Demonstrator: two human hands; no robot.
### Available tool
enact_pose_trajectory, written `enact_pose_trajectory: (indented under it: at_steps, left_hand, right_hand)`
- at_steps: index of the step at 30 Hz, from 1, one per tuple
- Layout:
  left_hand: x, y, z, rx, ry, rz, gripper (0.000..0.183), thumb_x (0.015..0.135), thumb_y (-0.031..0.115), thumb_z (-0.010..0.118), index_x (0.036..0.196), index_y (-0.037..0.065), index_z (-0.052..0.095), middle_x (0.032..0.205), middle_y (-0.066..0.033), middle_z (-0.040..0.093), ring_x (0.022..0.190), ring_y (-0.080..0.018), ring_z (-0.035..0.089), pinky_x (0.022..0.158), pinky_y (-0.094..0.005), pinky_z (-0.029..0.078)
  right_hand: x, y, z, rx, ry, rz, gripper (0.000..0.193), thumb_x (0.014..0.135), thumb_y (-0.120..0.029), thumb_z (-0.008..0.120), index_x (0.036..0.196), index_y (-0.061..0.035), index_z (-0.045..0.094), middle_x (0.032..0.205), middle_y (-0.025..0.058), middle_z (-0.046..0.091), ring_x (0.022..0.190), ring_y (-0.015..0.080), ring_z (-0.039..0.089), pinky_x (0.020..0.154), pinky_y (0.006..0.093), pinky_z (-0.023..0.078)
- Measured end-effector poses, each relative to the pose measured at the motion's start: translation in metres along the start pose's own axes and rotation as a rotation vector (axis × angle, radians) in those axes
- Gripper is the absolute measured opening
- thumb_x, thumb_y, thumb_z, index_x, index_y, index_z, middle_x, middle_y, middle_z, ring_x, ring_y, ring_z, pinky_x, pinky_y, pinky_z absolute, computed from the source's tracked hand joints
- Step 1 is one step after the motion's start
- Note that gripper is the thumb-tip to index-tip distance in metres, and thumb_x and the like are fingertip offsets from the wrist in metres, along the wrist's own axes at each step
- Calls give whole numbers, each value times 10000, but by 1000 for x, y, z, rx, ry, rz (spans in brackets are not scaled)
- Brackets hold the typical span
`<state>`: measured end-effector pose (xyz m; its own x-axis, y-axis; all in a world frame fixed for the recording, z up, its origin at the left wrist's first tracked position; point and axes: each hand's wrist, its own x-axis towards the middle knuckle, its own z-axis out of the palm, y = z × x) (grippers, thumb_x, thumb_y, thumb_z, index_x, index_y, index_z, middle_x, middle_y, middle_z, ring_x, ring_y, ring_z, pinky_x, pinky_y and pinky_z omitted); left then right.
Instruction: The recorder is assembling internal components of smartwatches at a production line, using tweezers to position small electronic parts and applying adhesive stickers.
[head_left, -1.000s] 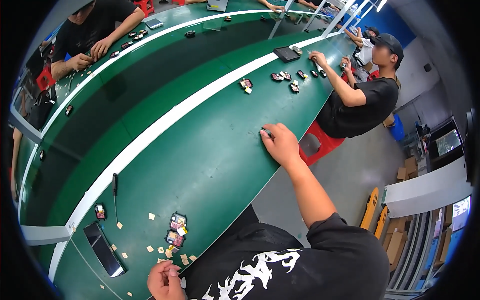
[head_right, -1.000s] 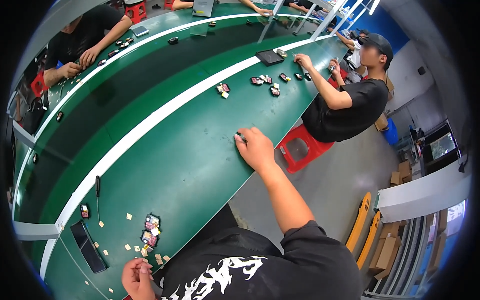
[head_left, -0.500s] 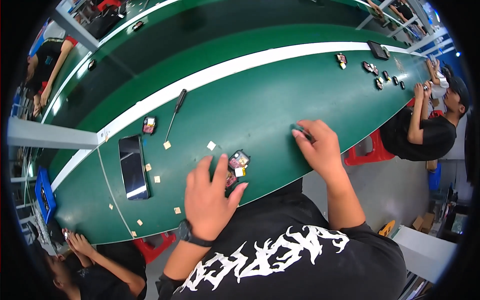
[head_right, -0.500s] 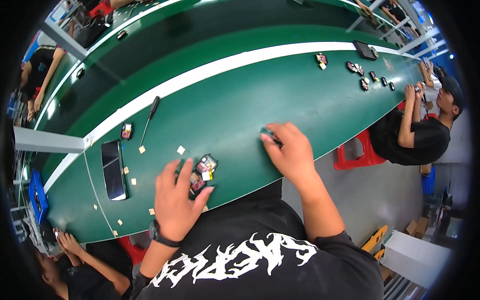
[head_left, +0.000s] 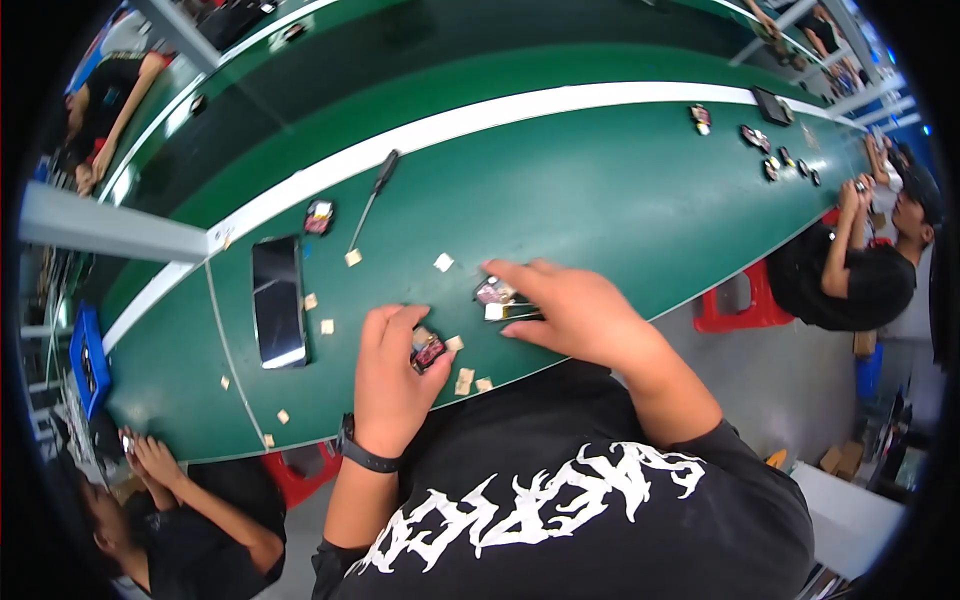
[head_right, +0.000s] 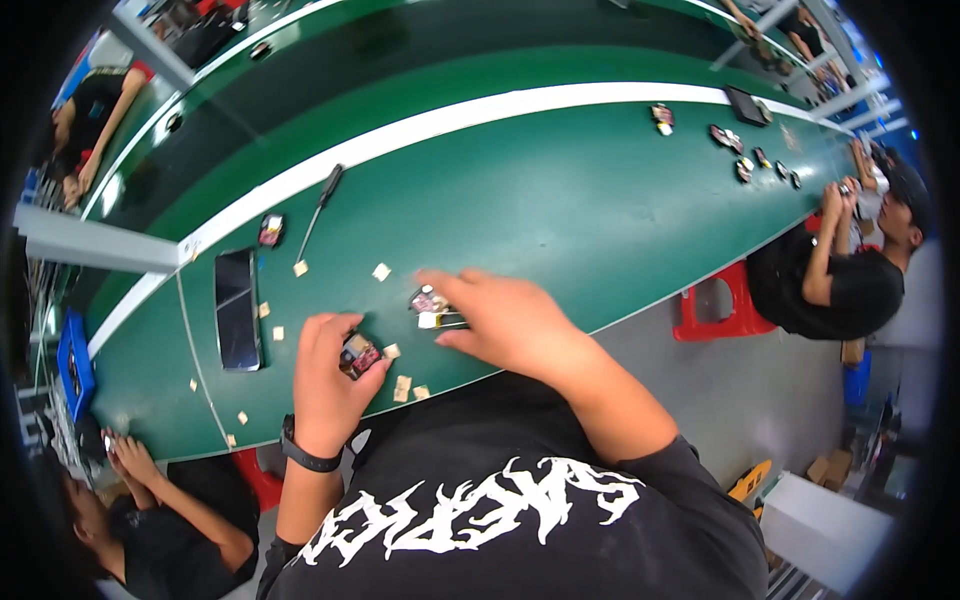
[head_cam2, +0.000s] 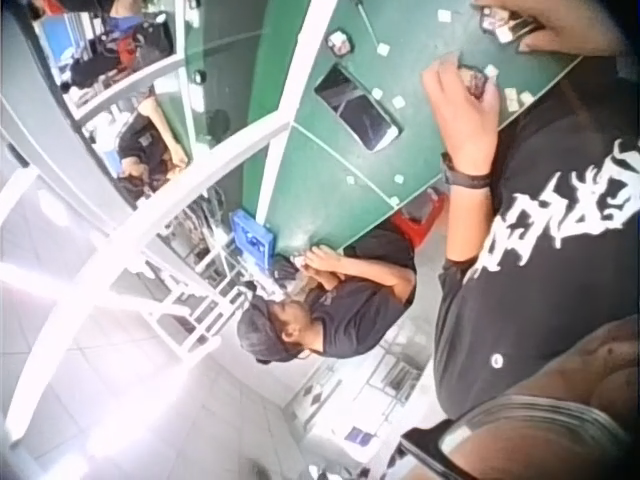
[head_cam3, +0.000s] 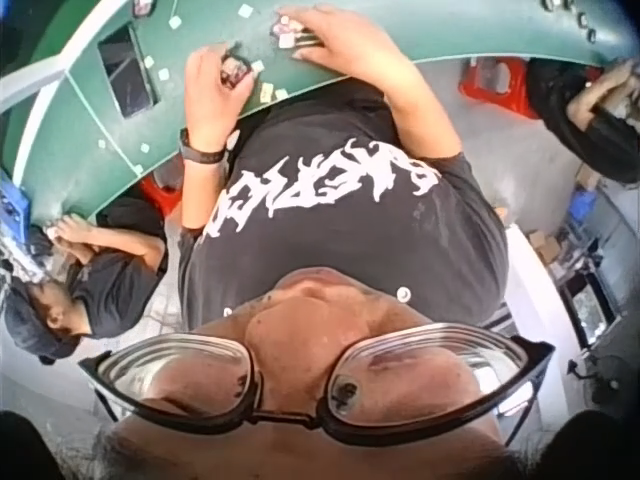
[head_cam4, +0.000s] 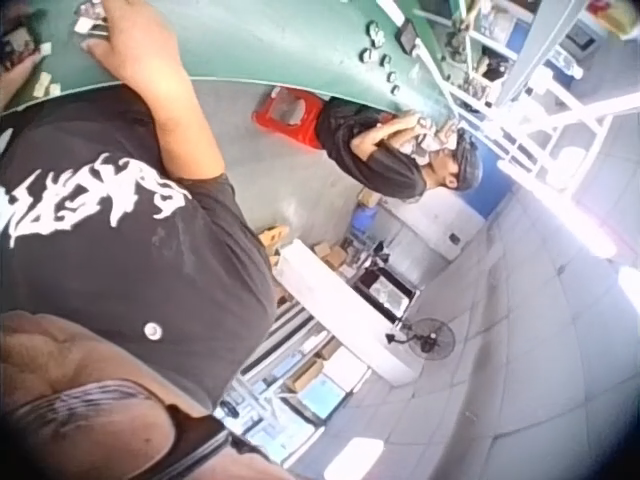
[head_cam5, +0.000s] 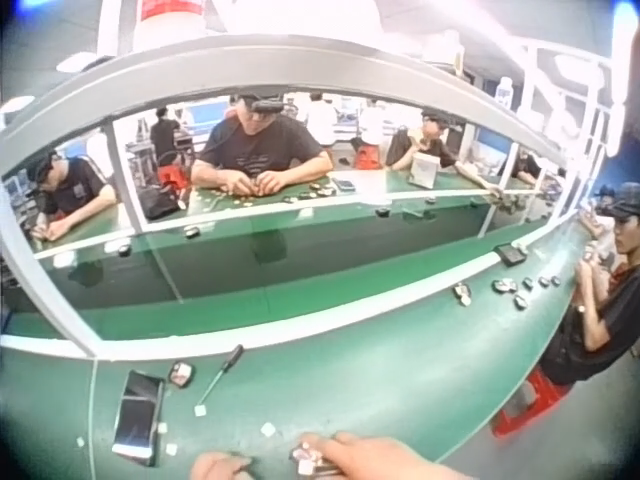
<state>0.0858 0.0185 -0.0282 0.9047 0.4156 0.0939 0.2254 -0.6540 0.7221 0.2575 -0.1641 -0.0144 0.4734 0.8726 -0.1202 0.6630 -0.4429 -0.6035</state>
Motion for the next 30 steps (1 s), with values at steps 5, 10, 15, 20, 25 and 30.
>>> enact_pose_trajectory:
  at_steps: [5, 10, 15, 20, 25, 30]
  left_hand:
    - [-20, -3, -3, -661, -26, -187, 696, 713, -100, 837, 1317, -28, 498, 1278, -118, 484, 1129, -189, 597, 931, -321, 541]
    - [-24, 19, -9, -532, 41, 40, 647, 702, -21, 859, 1283, 32, 581, 1209, -136, 621, 1068, -249, 668, 887, -320, 573]
    - [-27, 20, -3, -830, 18, -45, 679, 768, -46, 818, 1380, 26, 532, 1169, -124, 642, 1111, -242, 672, 911, -350, 562]
    - [-41, 10, 2, -1119, -255, -360, 517, 966, 25, 645, 1447, 12, 455, 1036, -93, 654, 867, -137, 683, 703, -249, 545]
    - [-45, 6, 9, -1262, -202, -340, 453, 991, 42, 567, 1430, -1, 461, 943, -83, 643, 689, -122, 623, 572, -224, 488]
    - [-47, 8, 8, -1057, -171, -328, 434, 983, 32, 575, 1410, 4, 500, 902, -43, 639, 714, -85, 580, 627, -240, 469]
  right_hand:
    - [-12, -24, -7, 226, 102, 89, 436, 848, -139, 802, 1253, -42, 671, 761, 53, 628, 631, 141, 564, 581, 293, 460]
    - [-15, -59, 11, 914, -78, 188, 194, 935, -149, 745, 996, 32, 712, 730, 4, 660, 609, 32, 546, 552, 231, 435]
    - [-18, -61, 25, 1147, 8, 349, 150, 968, -95, 685, 998, 52, 681, 815, 34, 694, 696, 50, 611, 624, 224, 491]
    - [-23, -63, 29, 1284, -111, 339, 145, 993, -87, 658, 1009, 56, 636, 855, 95, 704, 797, 116, 683, 716, 271, 550]
    - [-37, -56, 35, 904, 72, 167, 155, 995, -124, 665, 1026, 20, 616, 859, 84, 664, 734, 151, 645, 655, 309, 510]
    - [-39, -57, 31, 66, 269, -219, 126, 899, -77, 719, 986, -21, 646, 807, 91, 604, 725, 271, 614, 633, 368, 507]
